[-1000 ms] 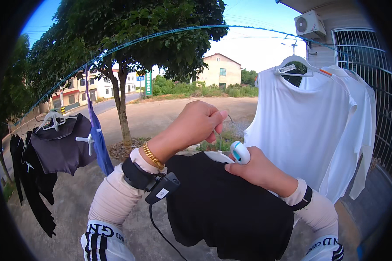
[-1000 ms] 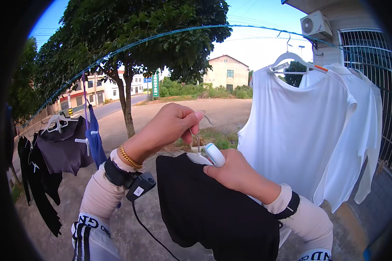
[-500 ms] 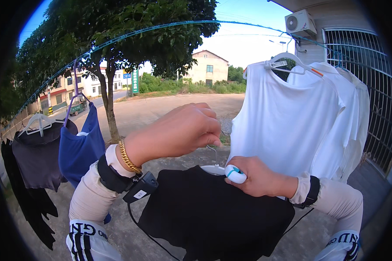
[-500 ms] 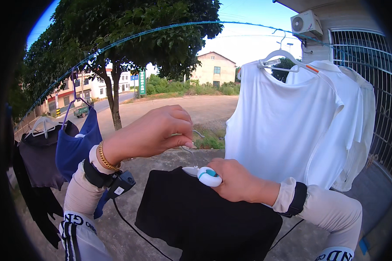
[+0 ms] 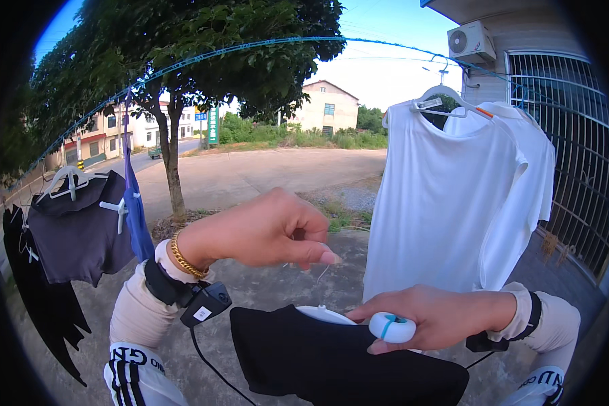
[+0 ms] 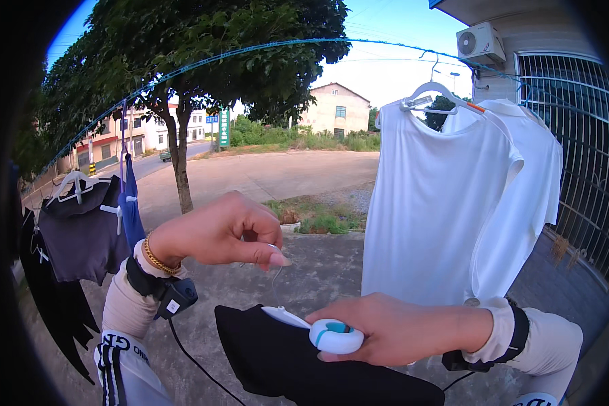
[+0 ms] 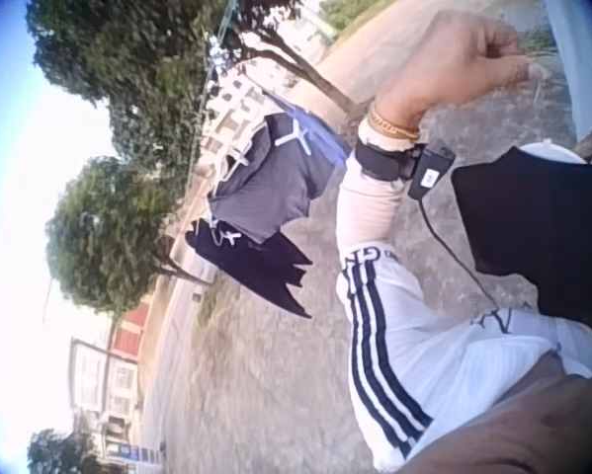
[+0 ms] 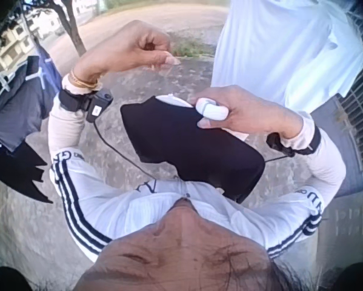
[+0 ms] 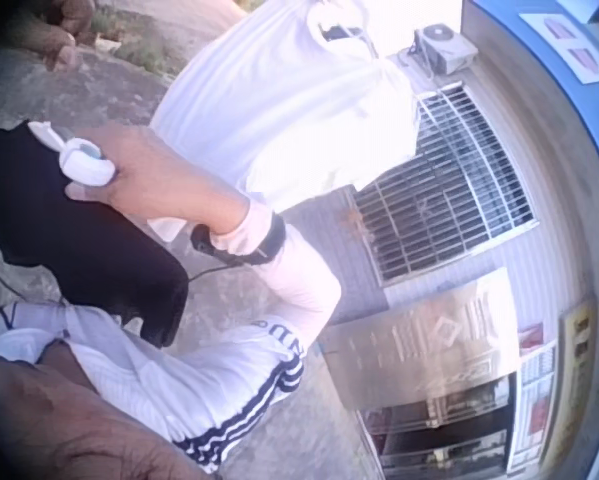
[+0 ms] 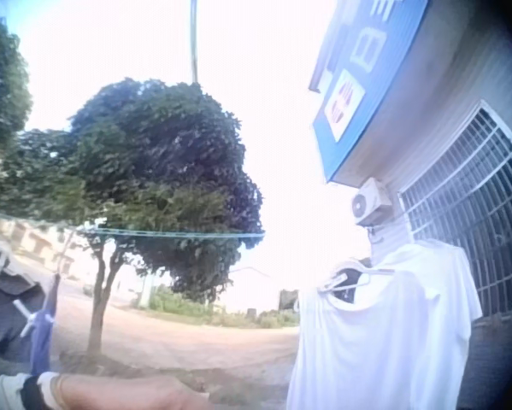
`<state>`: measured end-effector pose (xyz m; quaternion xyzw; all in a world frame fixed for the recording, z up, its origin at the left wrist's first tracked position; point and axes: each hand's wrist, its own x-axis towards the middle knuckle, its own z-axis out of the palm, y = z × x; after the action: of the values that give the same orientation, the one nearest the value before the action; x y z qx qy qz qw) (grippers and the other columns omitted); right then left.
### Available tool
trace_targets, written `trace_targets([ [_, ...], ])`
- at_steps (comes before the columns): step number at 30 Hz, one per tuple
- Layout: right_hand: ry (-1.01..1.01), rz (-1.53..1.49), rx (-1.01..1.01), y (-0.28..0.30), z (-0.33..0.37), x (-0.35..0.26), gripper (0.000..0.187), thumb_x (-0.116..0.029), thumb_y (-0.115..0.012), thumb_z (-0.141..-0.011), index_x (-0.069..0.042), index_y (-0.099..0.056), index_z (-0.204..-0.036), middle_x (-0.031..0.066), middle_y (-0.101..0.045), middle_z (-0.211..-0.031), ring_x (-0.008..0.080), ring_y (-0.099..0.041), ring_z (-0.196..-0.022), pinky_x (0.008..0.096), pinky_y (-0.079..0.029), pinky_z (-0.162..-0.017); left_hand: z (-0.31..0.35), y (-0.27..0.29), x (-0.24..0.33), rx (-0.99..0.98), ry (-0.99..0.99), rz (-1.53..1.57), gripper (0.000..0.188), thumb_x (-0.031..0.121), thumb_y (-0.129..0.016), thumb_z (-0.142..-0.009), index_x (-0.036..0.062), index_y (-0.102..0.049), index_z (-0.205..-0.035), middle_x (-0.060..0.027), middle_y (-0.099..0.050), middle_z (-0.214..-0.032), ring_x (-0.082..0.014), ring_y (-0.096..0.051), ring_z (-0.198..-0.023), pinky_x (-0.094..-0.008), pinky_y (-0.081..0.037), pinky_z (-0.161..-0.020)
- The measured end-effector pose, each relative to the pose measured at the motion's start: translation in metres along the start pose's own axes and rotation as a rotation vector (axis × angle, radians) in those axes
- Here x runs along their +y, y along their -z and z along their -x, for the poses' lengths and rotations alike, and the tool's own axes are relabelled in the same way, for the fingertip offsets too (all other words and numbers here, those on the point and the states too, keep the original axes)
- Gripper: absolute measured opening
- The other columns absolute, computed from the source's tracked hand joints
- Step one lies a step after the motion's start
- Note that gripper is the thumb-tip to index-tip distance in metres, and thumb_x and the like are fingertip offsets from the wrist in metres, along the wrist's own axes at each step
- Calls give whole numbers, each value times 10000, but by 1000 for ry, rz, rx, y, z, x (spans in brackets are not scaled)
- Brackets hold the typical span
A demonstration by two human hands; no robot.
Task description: The person hangs underwear, shorts, a bra, trousers, and shirts onto hangers and then clips them to a laundry line outside.
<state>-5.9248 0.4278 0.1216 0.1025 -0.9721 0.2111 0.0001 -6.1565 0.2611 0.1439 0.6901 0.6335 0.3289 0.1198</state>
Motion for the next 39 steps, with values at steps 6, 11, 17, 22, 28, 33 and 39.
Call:
trace_targets([
  [6, -136, 374, 262, -22, 27, -8, 528, -78, -679, -769, 71, -477, -1233, 219, -573, -1122, 383, -620, -906, 415, -517, -747, -21, -12, 2, 154, 3, -40, 360, 182, -636, -903, 5, -508, -617, -27, -582, -590, -74, -610, -519, -200, -435, -444],
  [11, -297, 305, 213, -62, 26, 60, 342, -34, -670, -748, 12, -568, -1070, 193, -600, -981, 393, -611, -803, 429, -507, -682, -39, -22, 6, 248, 1, -92, 359, 179, -626, -905, 6, -516, -610, -21, -570, -592, -71, -602, -506, -202, -427, -428],
  [17, -228, 13, 890, -55, 25, 77, 175, 10, -733, -712, 7, -595, -820, 130, -574, -769, 267, -576, -691, 321, -442, -629, -54, 17, 17, 566, -136, -401, 424, 403, -574, -927, -4, -619, -814, -41, -599, -715, -117, -567, -683, -298, -462, -633],
  [22, -259, 36, 1059, -50, 31, 90, 200, 17, -748, -682, 12, -596, -813, 122, -581, -765, 262, -581, -699, 326, -450, -644, -76, 128, -9, 1380, -391, -1046, 281, 266, -510, -946, 48, -619, -1086, -120, -617, -1112, -318, -544, -1065, -402, -423, -903],
  [28, -290, 123, 1163, -28, 11, 80, 220, -6, -766, -663, 9, -601, -808, 123, -584, -763, 273, -582, -704, 337, -458, -662, -113, 229, -66, 1497, 21, -1197, 466, 459, -455, -930, 74, -630, -1125, -134, -614, -1162, -336, -546, -1097, -415, -428, -919],
  [33, -378, 126, 1234, -3, -2, 74, 211, -33, -761, -679, 6, -608, -819, 127, -589, -761, 293, -593, -710, 344, -464, -671, -121, 220, -20, 991, 98, -643, 411, 394, -571, -896, 48, -712, -725, -29, -652, -620, -195, -643, -633, -366, -495, -656],
  [39, -209, 386, 1409, 31, -57, 67, 189, -17, -738, -699, 6, -581, -801, 122, -561, -692, 253, -562, -637, 353, -438, -616, -114, 220, -31, 835, -94, -434, 202, 202, -694, -814, 1, -702, -821, -72, -657, -669, -146, -612, -623, -290, -484, -613],
])
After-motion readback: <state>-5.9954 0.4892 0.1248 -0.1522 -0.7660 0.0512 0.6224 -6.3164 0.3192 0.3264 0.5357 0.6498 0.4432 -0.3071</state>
